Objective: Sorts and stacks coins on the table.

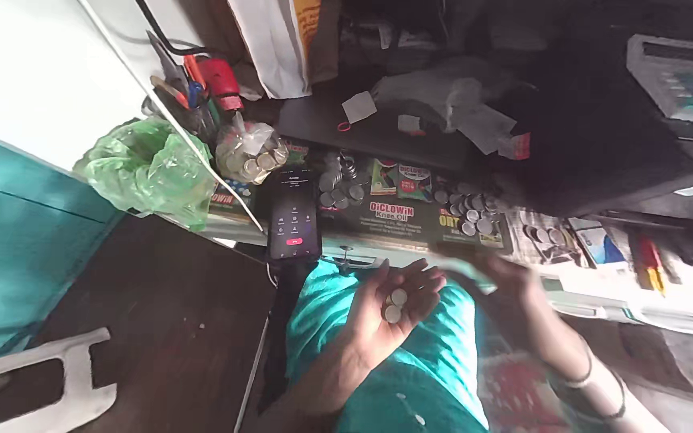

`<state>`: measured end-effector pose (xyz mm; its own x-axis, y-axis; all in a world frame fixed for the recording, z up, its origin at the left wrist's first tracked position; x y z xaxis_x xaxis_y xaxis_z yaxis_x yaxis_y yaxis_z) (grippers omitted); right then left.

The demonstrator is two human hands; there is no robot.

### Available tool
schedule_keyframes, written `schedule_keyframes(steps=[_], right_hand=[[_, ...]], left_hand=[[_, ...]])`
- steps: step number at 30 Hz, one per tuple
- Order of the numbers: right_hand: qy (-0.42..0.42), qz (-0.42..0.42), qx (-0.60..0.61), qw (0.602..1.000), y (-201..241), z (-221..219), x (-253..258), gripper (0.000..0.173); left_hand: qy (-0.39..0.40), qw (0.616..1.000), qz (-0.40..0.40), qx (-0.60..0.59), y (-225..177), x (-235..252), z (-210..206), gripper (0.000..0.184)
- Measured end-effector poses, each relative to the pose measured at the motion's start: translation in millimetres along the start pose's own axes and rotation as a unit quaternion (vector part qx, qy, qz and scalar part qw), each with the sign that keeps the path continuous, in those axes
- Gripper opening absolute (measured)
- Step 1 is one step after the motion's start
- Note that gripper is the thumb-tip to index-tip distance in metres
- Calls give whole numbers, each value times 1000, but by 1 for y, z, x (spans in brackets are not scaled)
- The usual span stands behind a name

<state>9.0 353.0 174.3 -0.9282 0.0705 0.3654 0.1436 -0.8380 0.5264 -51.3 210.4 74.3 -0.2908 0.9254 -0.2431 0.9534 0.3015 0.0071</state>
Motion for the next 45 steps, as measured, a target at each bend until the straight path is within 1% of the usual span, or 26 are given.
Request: schedule_keyframes(steps=[1,3,5,7,9,11,14,18,21,22,24,28,30,31,32,33,34,35,36,37,38,39,40,41,43,45], right_hand=[[55,45,27,997,13,-16,-8,26],[118,128,2,985,28,-45,-20,24],[114,172,-59,977,32,-63,-27,26],[88,183,-74,976,32,-66,-28,28],[90,172,-62,979,30,-65,-26,26],[108,141,-37,983,25,-64,-24,25],[132,115,-16,984,23,-66,-25,23],[142,75,-6,987,23,-75,-30,23],[175,24,20,984,19,-75,-29,18],[185,19,28,982,18,-74,-30,17],[188,38,24,981,17,-73,-32,17],[162,64,-18,984,17,-77,-35,18],[166,42,34,985,13,-75,-30,20],[175,7,92,980,8,-71,-27,18],[184,-46,174,966,1,-66,-23,16],[188,-103,275,937,-7,-61,-21,16],[180,-149,393,889,-13,-56,-21,17],[162,-192,513,821,-17,-53,-21,15],[142,-233,616,739,-19,-50,-21,13],[122,-258,692,663,-20,-48,-20,10],[105,-256,747,604,-21,-46,-19,11],[85,-244,783,567,-23,-44,-18,13],[63,-226,803,547,-26,-40,-16,15],[40,-213,812,541,-29,-35,-13,17],[0,-204,819,536,-35,-25,-8,19],[-37,-217,814,538,-43,-14,-2,21]], left_hand=[[-2,1000,-6,-3,1,0,-1,69],[23,1000,-18,7,1,2,-3,81],[33,999,-32,19,0,1,-3,92],[37,998,-36,29,2,0,1,100],[35,999,-28,5,6,-1,7,103],[33,999,-8,-31,11,-2,12,105],[-11,998,12,-60,17,-3,14,107],[-61,997,-2,-53,20,0,18,102],[-106,993,4,-51,24,1,18,96],[-113,992,5,-54,25,1,18,95],[-110,992,4,-61,26,2,18,96],[-100,993,0,-62,26,6,21,96],[-78,995,-8,-56,23,7,22,93],[-64,997,-13,-47,20,7,21,90],[-53,998,-18,-41,17,6,18,88],[-51,998,-22,-37,14,4,14,86],[-44,998,-23,-30,10,3,10,86],[-39,999,-23,-22,8,3,7,86],[-35,999,-27,-15,7,3,4,86],[-33,999,-30,-11,5,3,4,86],[-36,999,-29,-14,4,3,5,85],[-42,999,-25,-22,4,4,6,83],[-49,998,-21,-32,4,5,8,82],[-58,997,-17,-42,5,5,8,80],[-61,996,-10,-57,7,4,8,78],[-71,996,-7,-57,7,2,9,78]])
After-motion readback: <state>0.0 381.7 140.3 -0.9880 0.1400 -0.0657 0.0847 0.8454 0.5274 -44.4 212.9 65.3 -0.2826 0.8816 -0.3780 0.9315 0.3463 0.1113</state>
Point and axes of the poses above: each hand's wrist, its own x-axis towards the middle knuckle, its own z-axis out of the back of the hand, y = z × x, the point moved 4 cm from there along x, towards the middle knuckle, and after that the axes turned 1 degree about y, right-handed, at the moved point
